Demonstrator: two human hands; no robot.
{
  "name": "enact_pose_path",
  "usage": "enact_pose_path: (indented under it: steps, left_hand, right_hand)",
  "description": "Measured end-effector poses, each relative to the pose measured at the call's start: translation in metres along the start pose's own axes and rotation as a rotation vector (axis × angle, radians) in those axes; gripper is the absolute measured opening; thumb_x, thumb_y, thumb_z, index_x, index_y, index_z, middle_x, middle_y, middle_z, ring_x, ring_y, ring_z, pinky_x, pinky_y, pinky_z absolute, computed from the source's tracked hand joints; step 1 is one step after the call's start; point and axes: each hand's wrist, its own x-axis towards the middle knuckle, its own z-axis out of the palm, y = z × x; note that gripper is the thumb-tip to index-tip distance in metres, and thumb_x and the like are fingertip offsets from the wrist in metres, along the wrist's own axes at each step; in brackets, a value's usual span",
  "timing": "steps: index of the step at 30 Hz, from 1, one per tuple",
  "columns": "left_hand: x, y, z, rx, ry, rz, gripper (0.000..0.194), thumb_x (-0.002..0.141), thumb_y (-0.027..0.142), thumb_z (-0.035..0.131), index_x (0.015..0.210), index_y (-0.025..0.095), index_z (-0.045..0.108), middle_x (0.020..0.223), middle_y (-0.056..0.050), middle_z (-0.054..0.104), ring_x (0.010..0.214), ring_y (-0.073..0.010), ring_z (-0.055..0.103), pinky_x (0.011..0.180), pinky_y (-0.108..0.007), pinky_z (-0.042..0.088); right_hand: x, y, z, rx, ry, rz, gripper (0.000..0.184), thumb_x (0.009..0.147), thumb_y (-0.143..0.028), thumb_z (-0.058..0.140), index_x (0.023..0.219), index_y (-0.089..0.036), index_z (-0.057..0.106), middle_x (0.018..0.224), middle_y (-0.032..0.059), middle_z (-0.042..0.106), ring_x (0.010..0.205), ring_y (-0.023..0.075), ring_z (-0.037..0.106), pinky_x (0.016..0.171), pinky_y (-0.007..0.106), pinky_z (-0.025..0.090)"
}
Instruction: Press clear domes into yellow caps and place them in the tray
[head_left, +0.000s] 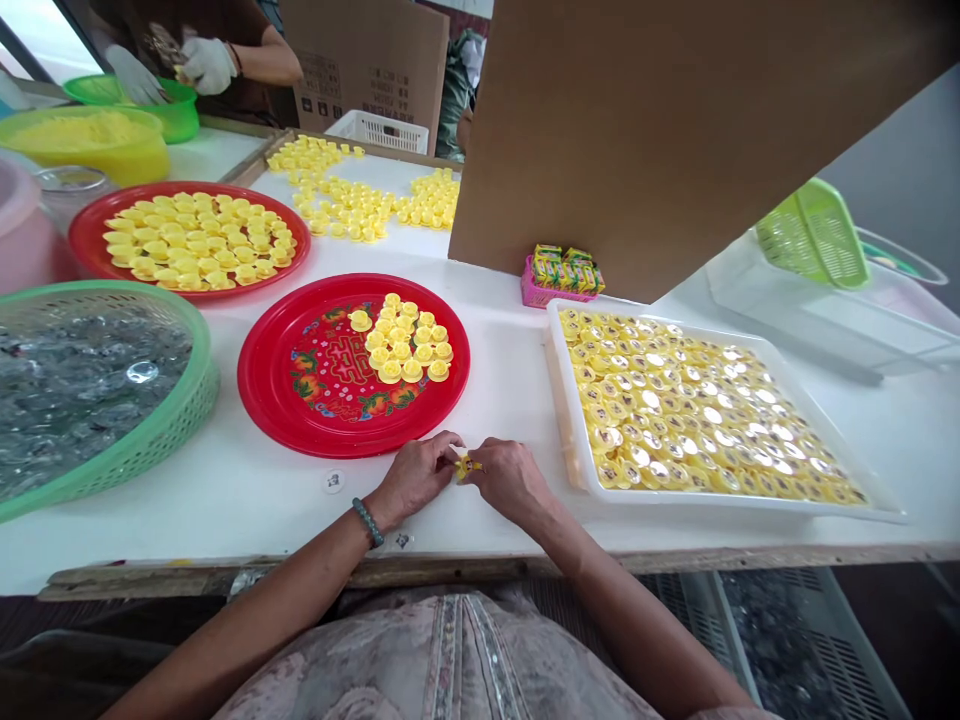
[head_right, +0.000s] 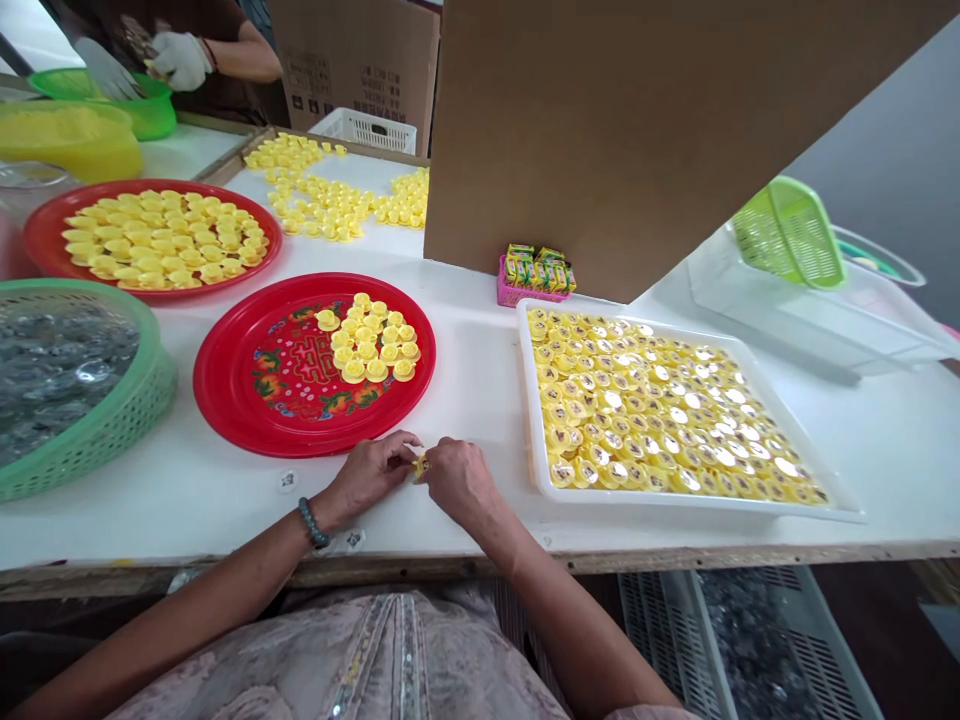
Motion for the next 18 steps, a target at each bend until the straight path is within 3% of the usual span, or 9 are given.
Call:
enact_pose_path:
  steps: [8, 14, 18]
  left_hand:
    - [-0.002, 0.002, 0.0, 0.014, 0.007, 0.004, 0.027, 0.076, 0.014, 0.054, 0.101, 0.023, 0.058, 0.082, 0.002, 0.072, 0.076, -0.0148, 0.065, 0.069, -0.025, 0.046]
    - [-0.002, 0.003, 0.003, -0.233, -0.005, -0.069, 0.037, 0.077, 0.019, 0.051, 0.114, 0.019, 0.052, 0.092, -0.004, 0.069, 0.08, -0.0151, 0.065, 0.075, -0.028, 0.05]
    - [0.003, 0.004, 0.004, -0.291, -0.026, -0.201, 0.029, 0.072, 0.03, 0.059, 0.098, 0.016, 0.057, 0.082, -0.005, 0.07, 0.08, -0.02, 0.066, 0.072, -0.031, 0.051]
  right_hand:
    - [-0.006, -0.007, 0.009, -0.022, 0.031, 0.086, 0.008, 0.078, -0.021, 0.063, 0.075, -0.018, 0.07, 0.077, 0.0071, 0.067, 0.064, 0.0161, 0.062, 0.055, 0.024, 0.038]
    - [-0.014, 0.006, 0.018, 0.209, 0.185, 0.027, 0.013, 0.078, -0.022, 0.066, 0.09, -0.02, 0.07, 0.082, 0.0025, 0.066, 0.068, 0.012, 0.06, 0.061, 0.02, 0.04]
    - [-0.019, 0.004, 0.022, 0.249, 0.19, 0.026, 0.008, 0.077, -0.023, 0.067, 0.084, -0.02, 0.07, 0.08, 0.0026, 0.065, 0.071, 0.0124, 0.06, 0.064, 0.02, 0.041]
